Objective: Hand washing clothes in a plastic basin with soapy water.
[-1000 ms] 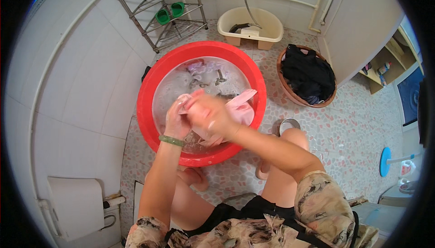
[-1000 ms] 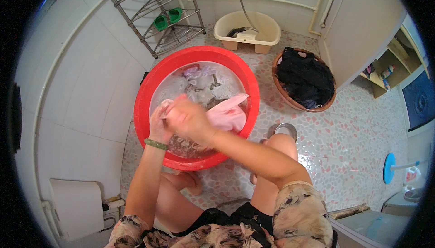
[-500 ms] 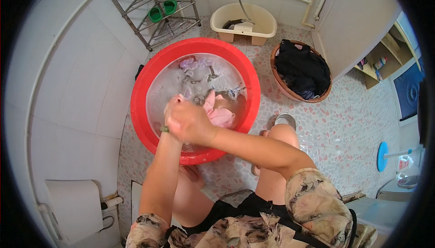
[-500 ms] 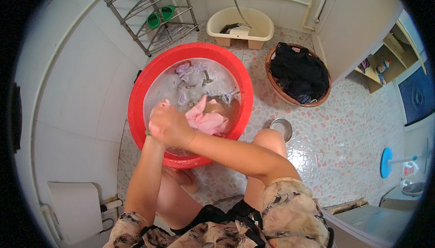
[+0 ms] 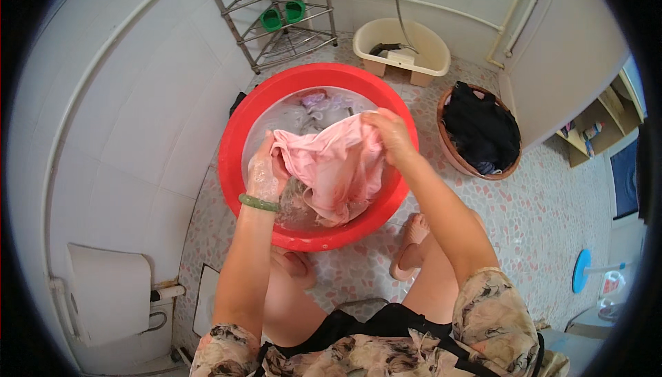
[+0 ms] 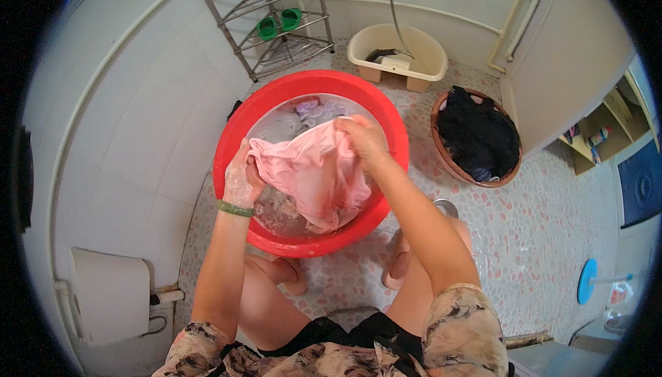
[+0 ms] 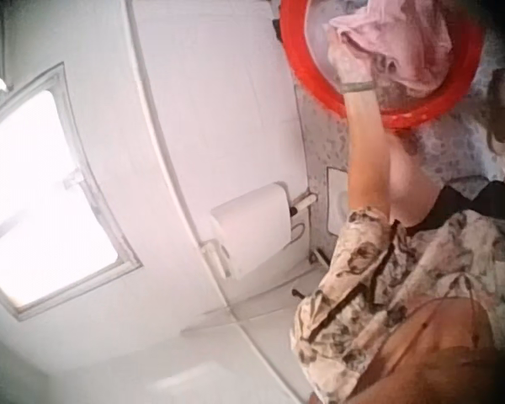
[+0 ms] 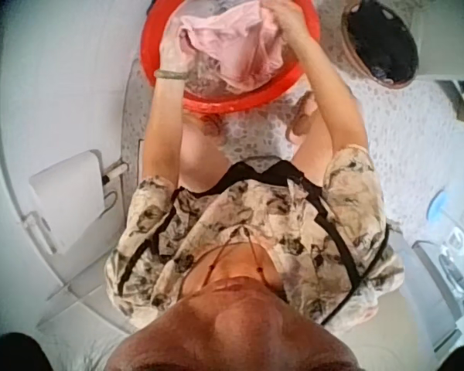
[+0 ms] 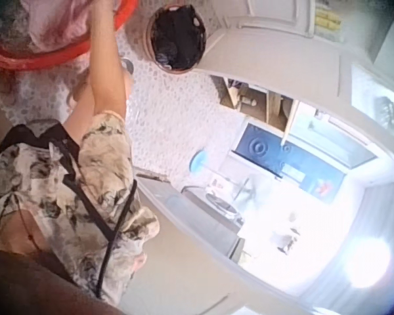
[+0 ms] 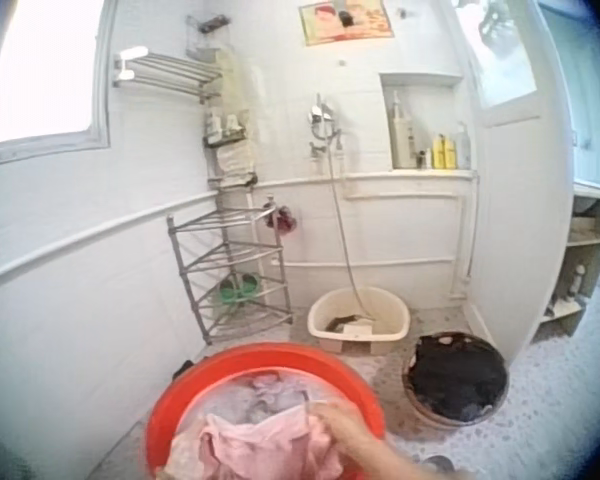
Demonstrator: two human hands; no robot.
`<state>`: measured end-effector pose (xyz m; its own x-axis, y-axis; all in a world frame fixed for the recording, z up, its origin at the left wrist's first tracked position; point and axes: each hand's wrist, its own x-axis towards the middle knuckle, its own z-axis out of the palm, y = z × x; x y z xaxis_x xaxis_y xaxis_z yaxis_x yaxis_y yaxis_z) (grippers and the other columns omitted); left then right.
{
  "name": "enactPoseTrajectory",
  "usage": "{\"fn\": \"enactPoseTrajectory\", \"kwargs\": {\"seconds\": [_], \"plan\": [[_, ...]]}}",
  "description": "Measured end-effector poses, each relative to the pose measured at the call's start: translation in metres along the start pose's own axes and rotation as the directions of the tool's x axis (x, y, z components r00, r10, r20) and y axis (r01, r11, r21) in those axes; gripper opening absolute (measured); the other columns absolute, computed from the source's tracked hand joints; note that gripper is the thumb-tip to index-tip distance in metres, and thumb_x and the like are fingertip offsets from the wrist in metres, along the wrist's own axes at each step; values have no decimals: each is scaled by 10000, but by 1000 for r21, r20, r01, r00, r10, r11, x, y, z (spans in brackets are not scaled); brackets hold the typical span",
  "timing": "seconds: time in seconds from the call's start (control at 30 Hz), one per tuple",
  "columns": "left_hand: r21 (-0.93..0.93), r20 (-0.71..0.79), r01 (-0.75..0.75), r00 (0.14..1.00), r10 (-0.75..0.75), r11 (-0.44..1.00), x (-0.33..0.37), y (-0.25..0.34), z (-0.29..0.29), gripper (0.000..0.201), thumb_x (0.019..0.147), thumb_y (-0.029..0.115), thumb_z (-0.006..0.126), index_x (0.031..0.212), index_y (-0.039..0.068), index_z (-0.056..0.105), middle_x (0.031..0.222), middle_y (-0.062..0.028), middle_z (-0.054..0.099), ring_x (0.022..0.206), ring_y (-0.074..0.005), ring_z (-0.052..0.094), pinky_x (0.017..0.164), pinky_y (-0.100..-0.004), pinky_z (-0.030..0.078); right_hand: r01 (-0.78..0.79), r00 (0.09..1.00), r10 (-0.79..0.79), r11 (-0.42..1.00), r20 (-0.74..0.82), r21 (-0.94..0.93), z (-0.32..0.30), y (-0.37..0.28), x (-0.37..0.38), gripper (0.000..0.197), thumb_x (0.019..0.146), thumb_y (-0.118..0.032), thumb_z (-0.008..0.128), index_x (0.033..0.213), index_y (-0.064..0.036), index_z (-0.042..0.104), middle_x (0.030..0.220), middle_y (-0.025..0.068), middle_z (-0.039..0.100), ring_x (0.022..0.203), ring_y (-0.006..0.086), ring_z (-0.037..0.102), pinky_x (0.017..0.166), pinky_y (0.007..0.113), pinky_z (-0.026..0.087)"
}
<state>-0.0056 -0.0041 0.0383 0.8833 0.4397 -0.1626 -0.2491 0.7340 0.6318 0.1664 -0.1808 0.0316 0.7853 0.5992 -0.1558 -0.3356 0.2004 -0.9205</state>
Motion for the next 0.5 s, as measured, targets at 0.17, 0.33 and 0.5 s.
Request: {"fn": "enactPoseTrajectory", "kwargs": {"seconds": [0.17, 0.33, 0.5], "plan": [[31, -103, -80, 991, 82, 996, -14, 28, 6, 263, 859, 240, 458, 962, 2, 506, 987, -116, 536, 926, -201, 517, 817, -336, 409, -54, 990, 45, 996, 132, 71, -14, -15, -2, 70, 730, -103, 560, 773, -48, 562, 714, 3, 557, 638, 86, 521, 580, 210, 411], [238, -151, -223, 953, 262, 945, -22, 48, -10, 261, 835, 241, 506, 891, -13, 531, 879, -108, 576, 818, -190, 566, 726, -325, 459, -168, 919, 183, 983, 348, -74, -22, -31, -10, 74, 686, -84, 554, 736, -32, 540, 686, 16, 544, 612, 94, 514, 558, 226, 418], [352, -208, -239, 923, 325, 905, -25, 51, -5, 293, 829, 282, 515, 856, -9, 539, 792, -107, 593, 717, -188, 585, 645, -319, 486, -179, 891, 207, 978, 405, -107, -20, -37, -16, 96, 662, -97, 566, 725, -30, 537, 693, 23, 551, 607, 88, 499, 563, 219, 413]]}}
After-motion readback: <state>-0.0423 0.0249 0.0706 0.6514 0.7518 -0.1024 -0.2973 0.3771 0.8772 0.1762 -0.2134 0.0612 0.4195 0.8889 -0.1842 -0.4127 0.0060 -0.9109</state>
